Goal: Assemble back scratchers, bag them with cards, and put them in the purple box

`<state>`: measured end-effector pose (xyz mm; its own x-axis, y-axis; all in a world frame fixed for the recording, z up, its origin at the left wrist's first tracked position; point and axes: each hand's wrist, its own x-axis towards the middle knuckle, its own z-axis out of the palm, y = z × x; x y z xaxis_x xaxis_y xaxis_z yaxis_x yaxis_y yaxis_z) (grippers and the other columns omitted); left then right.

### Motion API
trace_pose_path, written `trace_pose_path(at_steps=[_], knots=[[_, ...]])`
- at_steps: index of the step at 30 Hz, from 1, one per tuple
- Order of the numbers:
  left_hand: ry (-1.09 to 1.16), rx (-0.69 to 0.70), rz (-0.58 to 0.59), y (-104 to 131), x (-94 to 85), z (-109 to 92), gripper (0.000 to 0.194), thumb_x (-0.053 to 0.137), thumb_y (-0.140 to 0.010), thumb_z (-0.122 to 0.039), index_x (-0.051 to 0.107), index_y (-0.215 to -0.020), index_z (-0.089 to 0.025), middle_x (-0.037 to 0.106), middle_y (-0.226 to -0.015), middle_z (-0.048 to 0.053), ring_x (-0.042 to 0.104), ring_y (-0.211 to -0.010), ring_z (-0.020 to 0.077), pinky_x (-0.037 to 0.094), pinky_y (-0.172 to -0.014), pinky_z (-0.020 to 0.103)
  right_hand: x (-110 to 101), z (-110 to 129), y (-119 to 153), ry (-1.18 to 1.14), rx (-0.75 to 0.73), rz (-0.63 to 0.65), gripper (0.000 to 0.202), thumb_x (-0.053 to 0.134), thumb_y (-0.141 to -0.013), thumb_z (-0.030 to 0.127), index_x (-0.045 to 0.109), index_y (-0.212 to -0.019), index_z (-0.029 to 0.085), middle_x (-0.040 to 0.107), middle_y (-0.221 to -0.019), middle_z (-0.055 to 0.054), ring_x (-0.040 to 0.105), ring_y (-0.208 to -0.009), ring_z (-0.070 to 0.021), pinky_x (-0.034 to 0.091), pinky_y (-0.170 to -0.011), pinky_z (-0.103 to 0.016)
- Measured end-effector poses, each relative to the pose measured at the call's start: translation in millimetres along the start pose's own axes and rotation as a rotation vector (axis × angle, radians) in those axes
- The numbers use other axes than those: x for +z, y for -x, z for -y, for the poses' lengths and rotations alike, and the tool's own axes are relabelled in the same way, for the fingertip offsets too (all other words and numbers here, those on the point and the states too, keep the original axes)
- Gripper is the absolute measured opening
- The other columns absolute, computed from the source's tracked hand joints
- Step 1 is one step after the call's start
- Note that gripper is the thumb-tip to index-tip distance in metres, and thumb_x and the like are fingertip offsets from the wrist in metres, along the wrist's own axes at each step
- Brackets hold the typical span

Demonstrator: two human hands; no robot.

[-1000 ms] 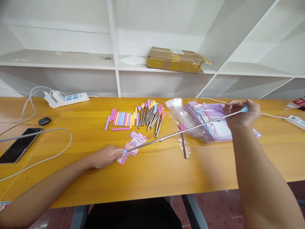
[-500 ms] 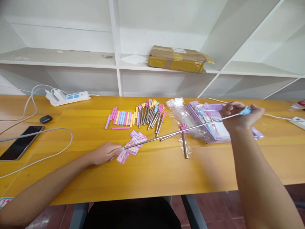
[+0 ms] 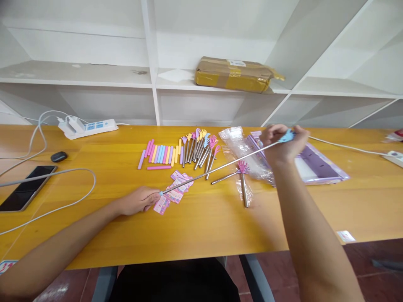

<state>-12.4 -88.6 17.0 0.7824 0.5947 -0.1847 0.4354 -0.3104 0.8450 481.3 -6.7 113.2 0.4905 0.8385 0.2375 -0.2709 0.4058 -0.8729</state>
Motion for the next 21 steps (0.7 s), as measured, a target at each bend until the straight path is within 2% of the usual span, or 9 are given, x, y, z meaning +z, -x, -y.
trace_pose_path(at_steps=[2,4,7,10,12,15,17,21], knots=[[0.028,-0.034,-0.002,0.6,1.1,3.5,0.059,0.027,-0.111,-0.066,0.051,-0.08,-0.021,0.054,-0.062,-0.003,0.051,-0.055,0.0139,0.039,-0.059,0.026,35.6,-19.1,17.1,0.011,-0.024,0.2,0.068,0.036,-0.1,0.059,0.062,-0.051,0.019,0.038,-0.051,-0.004,0.037,-0.047,-0.0133,0.019,-0.051,-0.035],[0.052,-0.044,-0.016,1.0,2.3,6.9,0.057,0.028,-0.111,-0.065,0.047,-0.08,-0.022,0.053,-0.064,-0.003,0.051,-0.055,0.0132,0.04,-0.058,0.026,73.5,-42.8,45.4,0.048,-0.077,0.359,0.068,0.042,-0.094,0.073,0.063,-0.056,0.02,0.041,-0.053,-0.004,0.04,-0.051,-0.0143,0.025,-0.049,-0.031],[0.104,-0.031,-0.036,1.5,4.3,12.5,0.055,0.03,-0.11,-0.066,0.045,-0.08,-0.022,0.053,-0.066,-0.003,0.053,-0.056,0.0135,0.043,-0.058,0.026,123.4,-83.1,107.5,0.08,-0.063,0.48,0.077,0.033,-0.094,0.084,0.059,-0.058,0.021,0.045,-0.057,-0.005,0.043,-0.053,-0.0153,0.032,-0.05,-0.03],[0.17,-0.004,-0.046,2.3,5.4,17.2,0.056,0.029,-0.11,-0.067,0.044,-0.079,-0.022,0.055,-0.067,-0.002,0.055,-0.058,0.0139,0.047,-0.059,0.027,153.7,-120.8,178.1,0.128,0.001,0.622,0.082,0.025,-0.1,0.084,0.063,-0.067,0.02,0.052,-0.066,-0.006,0.049,-0.06,-0.0167,0.042,-0.059,-0.033],[0.177,0.021,-0.05,2.8,5.3,18.7,0.058,0.028,-0.11,-0.067,0.045,-0.078,-0.022,0.057,-0.067,-0.001,0.057,-0.059,0.0142,0.048,-0.062,0.027,162.3,-139.9,216.8,0.098,0.052,0.705,0.079,0.025,-0.103,0.081,0.064,-0.074,0.019,0.057,-0.072,-0.007,0.052,-0.063,-0.0169,0.045,-0.063,-0.033],[0.148,0.027,-0.053,3.0,4.2,18.3,0.06,0.028,-0.11,-0.067,0.048,-0.077,-0.021,0.06,-0.067,0.001,0.058,-0.06,0.0146,0.048,-0.063,0.028,163.1,-156.5,247.1,0.025,0.133,0.65,0.075,0.026,-0.103,0.08,0.061,-0.078,0.019,0.055,-0.069,-0.005,0.05,-0.059,-0.016,0.042,-0.057,-0.03],[0.125,0.011,-0.048,2.5,3.3,17.0,0.061,0.028,-0.11,-0.068,0.049,-0.078,-0.021,0.061,-0.067,0.001,0.059,-0.059,0.0147,0.047,-0.061,0.028,159.6,-160.8,249.7,0.024,0.149,0.606,0.075,0.027,-0.101,0.083,0.059,-0.076,0.02,0.052,-0.067,-0.003,0.046,-0.054,-0.0146,0.038,-0.05,-0.029],[0.111,-0.011,-0.033,1.9,1.7,15.0,0.058,0.03,-0.111,-0.065,0.05,-0.08,-0.021,0.063,-0.067,0.0,0.059,-0.058,0.0141,0.047,-0.061,0.027,152.6,-163.1,238.8,0.072,0.187,0.649,0.079,0.026,-0.098,0.089,0.058,-0.075,0.02,0.051,-0.064,-0.002,0.043,-0.048,-0.0131,0.035,-0.045,-0.028]])
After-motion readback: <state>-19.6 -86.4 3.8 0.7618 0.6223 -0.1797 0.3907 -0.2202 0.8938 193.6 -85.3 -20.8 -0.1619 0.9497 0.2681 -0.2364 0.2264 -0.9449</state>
